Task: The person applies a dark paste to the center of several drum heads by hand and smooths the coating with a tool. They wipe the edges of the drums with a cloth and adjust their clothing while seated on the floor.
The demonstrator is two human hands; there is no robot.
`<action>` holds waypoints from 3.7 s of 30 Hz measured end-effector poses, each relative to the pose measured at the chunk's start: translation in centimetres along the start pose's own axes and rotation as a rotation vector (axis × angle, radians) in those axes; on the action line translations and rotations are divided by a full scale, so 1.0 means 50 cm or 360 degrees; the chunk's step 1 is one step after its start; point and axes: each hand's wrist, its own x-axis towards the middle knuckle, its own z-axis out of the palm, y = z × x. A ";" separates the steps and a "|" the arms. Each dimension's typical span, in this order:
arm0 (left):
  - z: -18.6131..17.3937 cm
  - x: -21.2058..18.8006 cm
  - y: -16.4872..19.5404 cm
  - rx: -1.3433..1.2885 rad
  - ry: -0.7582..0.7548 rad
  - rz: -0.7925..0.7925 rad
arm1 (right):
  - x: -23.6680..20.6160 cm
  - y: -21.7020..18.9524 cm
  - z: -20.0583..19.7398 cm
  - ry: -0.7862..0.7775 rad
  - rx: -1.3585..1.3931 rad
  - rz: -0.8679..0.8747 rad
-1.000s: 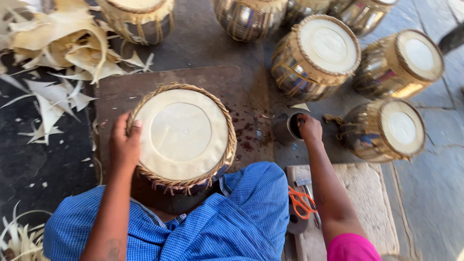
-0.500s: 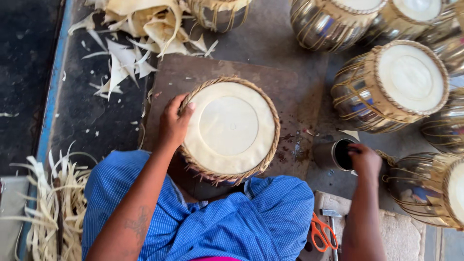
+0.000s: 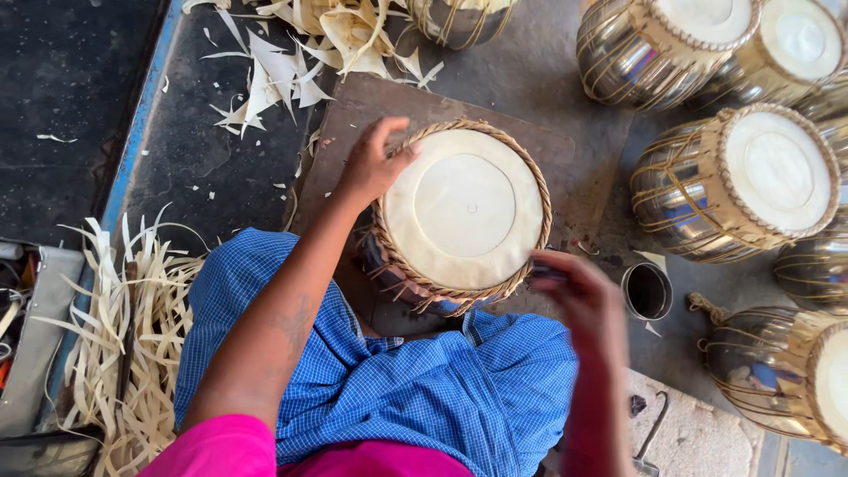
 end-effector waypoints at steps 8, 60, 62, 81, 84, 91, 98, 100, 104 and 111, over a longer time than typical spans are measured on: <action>0.014 0.009 0.011 -0.0602 -0.0239 -0.0429 | 0.039 -0.128 0.331 -0.0287 -0.0721 -0.0779; 0.010 -0.008 0.038 -0.0402 -0.0411 -0.0553 | -0.005 0.159 0.037 0.0658 -0.0755 -0.0979; 0.015 -0.009 0.036 -0.0475 -0.0455 -0.0602 | 0.059 0.179 -0.004 0.0739 -0.0440 -0.0654; 0.053 0.038 0.088 -0.0457 -0.0750 -0.0548 | 0.089 0.111 -0.016 0.0862 -0.0657 -0.0807; 0.052 0.043 0.089 -0.0454 -0.0752 -0.0543 | 0.204 0.083 -0.032 0.0617 -0.0628 -0.0822; 0.047 0.041 0.041 -0.0306 -0.0516 -0.0273 | 0.110 0.099 -0.018 0.0643 -0.0686 -0.0557; 0.045 0.019 0.016 -0.0280 -0.0447 -0.0544 | 0.066 0.077 -0.029 0.0679 -0.0436 -0.0587; 0.046 0.022 0.017 -0.0288 -0.0411 -0.0490 | 0.156 0.036 -0.042 0.0689 -0.0641 -0.0757; 0.043 0.025 0.019 -0.0284 -0.0373 -0.0341 | 0.299 -0.001 -0.008 0.0263 -0.0918 -0.0922; 0.030 0.025 0.033 -0.0238 -0.0352 -0.0399 | 0.113 0.063 -0.004 0.0591 -0.1241 -0.0498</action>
